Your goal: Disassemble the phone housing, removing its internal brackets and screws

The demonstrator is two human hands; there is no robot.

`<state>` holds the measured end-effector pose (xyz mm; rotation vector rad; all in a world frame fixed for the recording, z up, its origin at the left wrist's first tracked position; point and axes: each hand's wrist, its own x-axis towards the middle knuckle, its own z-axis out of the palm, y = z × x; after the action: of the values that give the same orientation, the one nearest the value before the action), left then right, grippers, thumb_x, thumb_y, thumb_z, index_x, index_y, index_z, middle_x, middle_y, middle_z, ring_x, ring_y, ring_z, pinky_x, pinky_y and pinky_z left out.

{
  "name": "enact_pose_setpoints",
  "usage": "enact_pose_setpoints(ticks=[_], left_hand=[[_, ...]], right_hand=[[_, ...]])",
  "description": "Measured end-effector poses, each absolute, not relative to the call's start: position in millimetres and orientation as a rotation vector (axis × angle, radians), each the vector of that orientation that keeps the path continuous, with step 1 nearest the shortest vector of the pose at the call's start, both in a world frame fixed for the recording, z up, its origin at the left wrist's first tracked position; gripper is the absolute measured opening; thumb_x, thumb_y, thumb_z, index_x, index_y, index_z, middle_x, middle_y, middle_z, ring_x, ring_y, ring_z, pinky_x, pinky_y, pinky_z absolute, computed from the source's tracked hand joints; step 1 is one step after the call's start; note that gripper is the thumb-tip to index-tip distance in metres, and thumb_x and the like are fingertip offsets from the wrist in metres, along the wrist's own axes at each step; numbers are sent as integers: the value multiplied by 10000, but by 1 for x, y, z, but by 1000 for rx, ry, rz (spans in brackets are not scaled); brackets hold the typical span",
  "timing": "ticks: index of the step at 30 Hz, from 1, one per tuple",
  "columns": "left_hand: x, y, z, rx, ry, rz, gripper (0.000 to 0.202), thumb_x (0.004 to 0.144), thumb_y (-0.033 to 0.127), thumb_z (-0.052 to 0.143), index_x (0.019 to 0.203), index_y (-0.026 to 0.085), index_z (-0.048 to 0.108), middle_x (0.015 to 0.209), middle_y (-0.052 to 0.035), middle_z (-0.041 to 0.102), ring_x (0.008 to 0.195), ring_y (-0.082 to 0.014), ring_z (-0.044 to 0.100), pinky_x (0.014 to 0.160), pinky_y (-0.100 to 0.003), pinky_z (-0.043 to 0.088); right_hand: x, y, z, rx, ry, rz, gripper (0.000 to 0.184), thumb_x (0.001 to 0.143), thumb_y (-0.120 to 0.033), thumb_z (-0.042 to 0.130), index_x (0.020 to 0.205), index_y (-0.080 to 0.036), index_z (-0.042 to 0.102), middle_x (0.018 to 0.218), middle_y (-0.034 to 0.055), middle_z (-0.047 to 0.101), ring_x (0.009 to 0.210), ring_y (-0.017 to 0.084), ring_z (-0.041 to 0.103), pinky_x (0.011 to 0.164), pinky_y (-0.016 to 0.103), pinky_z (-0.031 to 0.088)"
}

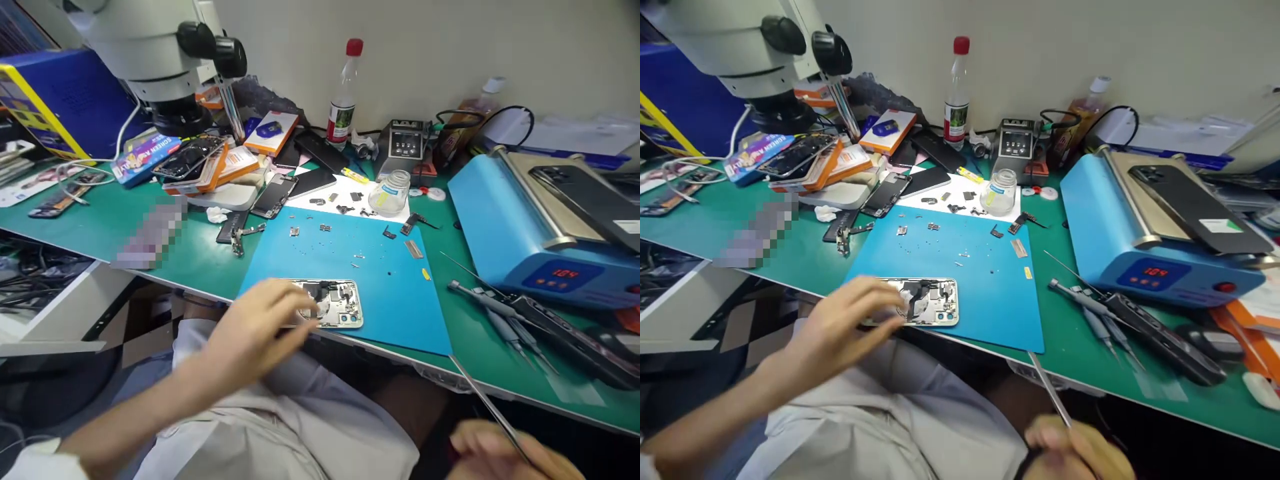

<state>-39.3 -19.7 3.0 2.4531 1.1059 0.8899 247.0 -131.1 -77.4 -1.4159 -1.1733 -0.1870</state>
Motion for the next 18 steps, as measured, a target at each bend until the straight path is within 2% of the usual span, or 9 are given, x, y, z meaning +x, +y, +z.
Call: enact_pose_setpoints(ticks=[2, 4, 5, 7, 14, 18], left_hand=[[-40, 9, 6, 2450, 1163, 785, 99, 1119, 260, 631, 1215, 243, 647, 1227, -56, 745, 1110, -219, 710, 952, -388, 558], [-33, 28, -1, 2476, 1135, 696, 153, 1111, 290, 656, 1251, 235, 629, 1311, -67, 722, 1174, -233, 696, 985, -406, 560], [-29, 34, -4, 2493, 1114, 665, 181, 1106, 303, 668, 1263, 226, 621, 1327, -73, 717, 1177, -247, 689, 986, -421, 556], [-22, 41, -10, 2535, 1050, 615, 210, 1101, 322, 680, 1266, 214, 609, 1325, -68, 719, 1150, -256, 678, 973, -431, 546], [-21, 48, -12, 2676, 883, 565, 215, 1070, 366, 735, 1156, 211, 612, 1170, -22, 731, 995, -225, 628, 868, -375, 490], [-17, 47, -14, 2806, 876, 597, 144, 1117, 315, 636, 1051, 187, 637, 975, -37, 677, 848, -229, 572, 742, -375, 419]], right_hand=[[229, -103, -61, -1249, -1147, -69, 207, 1042, -275, 606, 1121, -306, 795, 783, 23, 691, 601, 216, 659, 510, 409, 563], [210, -81, -54, -1203, -1286, 78, 223, 1038, -130, 615, 1156, -250, 761, 884, 23, 743, 743, 194, 722, 646, 370, 625], [202, -73, -52, -1205, -1354, 101, 215, 1025, -107, 638, 1137, -240, 764, 906, 27, 763, 814, 199, 751, 729, 378, 651], [193, -65, -53, -1193, -1500, 126, 235, 1015, -80, 647, 1162, -231, 749, 955, 39, 794, 902, 207, 783, 797, 372, 665], [195, -66, -54, -1092, -1795, 37, 282, 1020, -57, 621, 1236, -208, 720, 987, 68, 811, 892, 201, 797, 777, 353, 669], [195, -65, -55, -1069, -1834, -30, 277, 1017, -48, 623, 1242, -173, 725, 982, 96, 793, 909, 208, 782, 781, 352, 668]])
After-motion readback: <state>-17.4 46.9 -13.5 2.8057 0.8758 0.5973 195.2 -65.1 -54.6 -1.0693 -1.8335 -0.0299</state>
